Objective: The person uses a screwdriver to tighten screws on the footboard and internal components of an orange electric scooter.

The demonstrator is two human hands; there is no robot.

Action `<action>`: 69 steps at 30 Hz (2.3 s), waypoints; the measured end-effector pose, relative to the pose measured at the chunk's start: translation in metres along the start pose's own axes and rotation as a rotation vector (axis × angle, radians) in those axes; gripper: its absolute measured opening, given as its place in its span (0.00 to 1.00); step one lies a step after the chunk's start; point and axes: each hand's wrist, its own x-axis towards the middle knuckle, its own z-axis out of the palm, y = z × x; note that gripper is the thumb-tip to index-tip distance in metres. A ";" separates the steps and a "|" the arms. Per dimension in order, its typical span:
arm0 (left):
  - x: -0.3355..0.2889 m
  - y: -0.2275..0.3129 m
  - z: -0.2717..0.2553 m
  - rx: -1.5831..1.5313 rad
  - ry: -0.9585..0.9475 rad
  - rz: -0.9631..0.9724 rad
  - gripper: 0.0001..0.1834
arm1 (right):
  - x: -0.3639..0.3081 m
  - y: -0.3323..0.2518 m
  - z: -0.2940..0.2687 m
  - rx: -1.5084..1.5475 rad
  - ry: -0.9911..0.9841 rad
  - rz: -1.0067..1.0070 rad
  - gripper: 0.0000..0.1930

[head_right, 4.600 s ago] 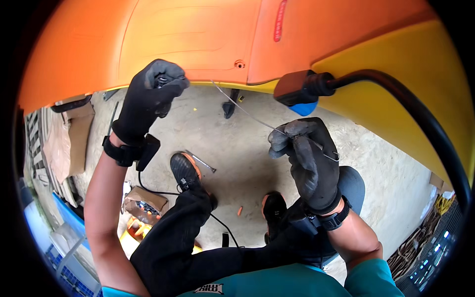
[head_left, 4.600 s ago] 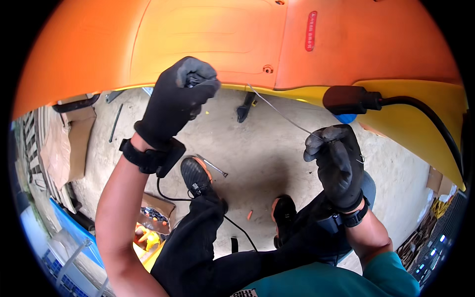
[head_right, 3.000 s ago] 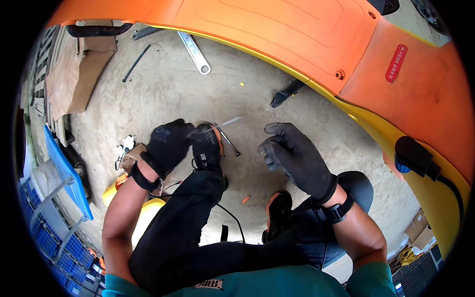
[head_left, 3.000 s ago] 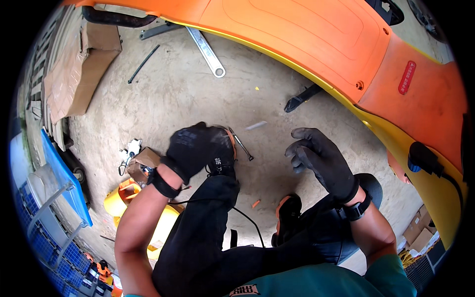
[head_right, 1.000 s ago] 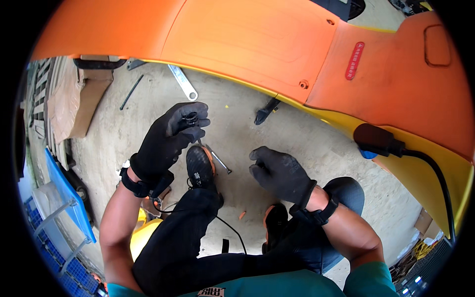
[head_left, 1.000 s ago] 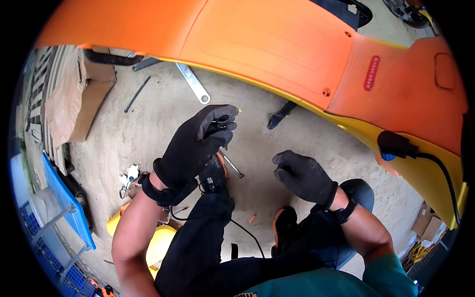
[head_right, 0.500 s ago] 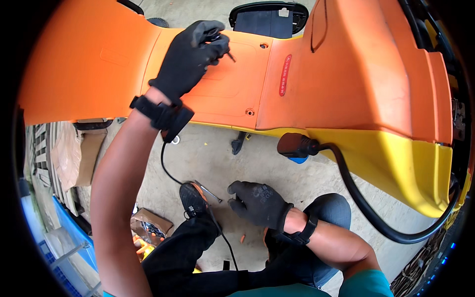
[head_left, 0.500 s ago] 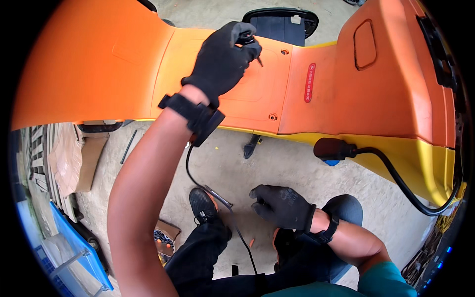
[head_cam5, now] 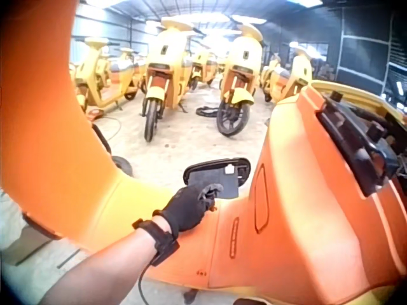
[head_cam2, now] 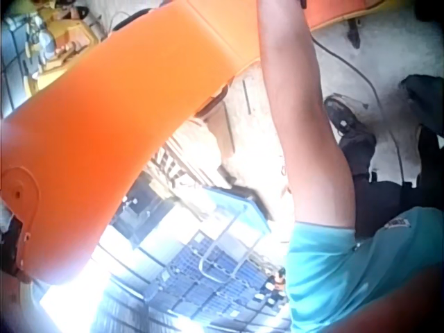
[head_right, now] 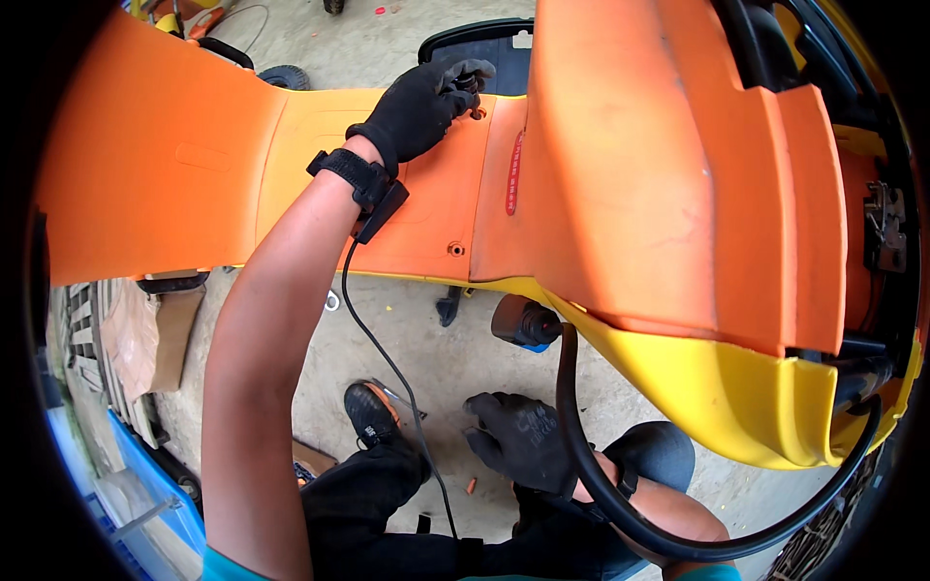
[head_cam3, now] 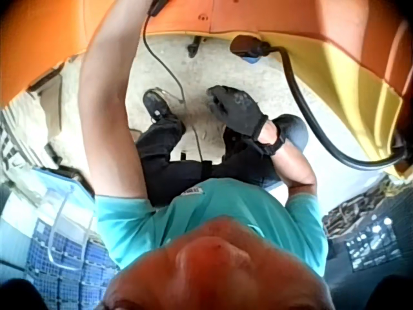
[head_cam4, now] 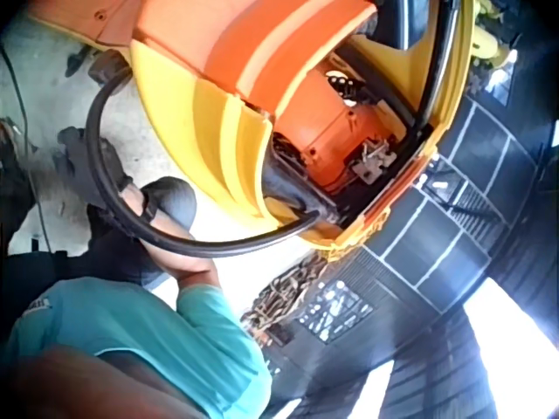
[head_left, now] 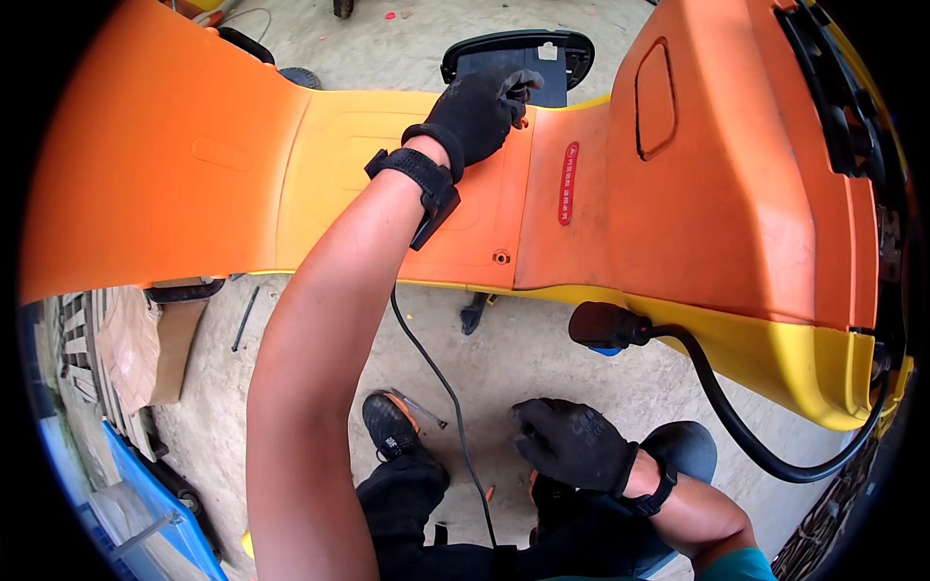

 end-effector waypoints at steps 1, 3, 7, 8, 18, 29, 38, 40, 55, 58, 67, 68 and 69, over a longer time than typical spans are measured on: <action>0.000 0.002 0.000 0.014 0.001 0.005 0.17 | -0.001 0.001 0.000 -0.006 -0.002 -0.001 0.16; -0.002 0.004 -0.001 0.072 0.005 0.045 0.17 | -0.004 0.005 0.001 -0.020 -0.007 -0.001 0.17; -0.006 0.005 -0.003 0.103 0.021 0.062 0.17 | -0.006 0.011 0.002 -0.032 0.004 0.007 0.17; -0.007 0.003 -0.002 0.087 0.032 0.065 0.17 | -0.006 0.012 0.002 -0.026 0.007 0.012 0.17; -0.002 -0.006 -0.004 0.098 0.042 0.130 0.18 | -0.011 0.014 0.003 -0.015 -0.013 0.096 0.17; -0.001 -0.006 -0.016 0.062 -0.083 0.174 0.22 | -0.013 0.014 0.000 -0.029 -0.001 0.070 0.17; 0.003 -0.006 -0.012 0.058 -0.115 0.215 0.20 | -0.011 0.013 0.002 -0.036 -0.001 0.043 0.17; 0.008 -0.007 -0.013 0.128 -0.137 0.276 0.19 | -0.010 0.013 0.003 -0.035 0.003 0.034 0.17; 0.014 -0.005 -0.024 0.079 -0.289 0.226 0.25 | -0.010 0.008 0.000 -0.013 0.043 0.023 0.16; 0.013 -0.009 -0.023 0.086 -0.259 0.336 0.27 | -0.010 0.007 0.000 -0.011 0.004 0.043 0.17; 0.011 -0.005 -0.026 0.138 -0.165 0.157 0.20 | -0.007 0.004 0.000 -0.018 -0.028 0.058 0.17; 0.010 -0.003 -0.027 0.140 -0.169 0.150 0.20 | -0.007 0.004 0.000 -0.022 -0.026 0.053 0.17; 0.010 -0.001 -0.027 0.140 -0.174 0.144 0.20 | -0.007 0.005 0.000 -0.026 -0.023 0.050 0.17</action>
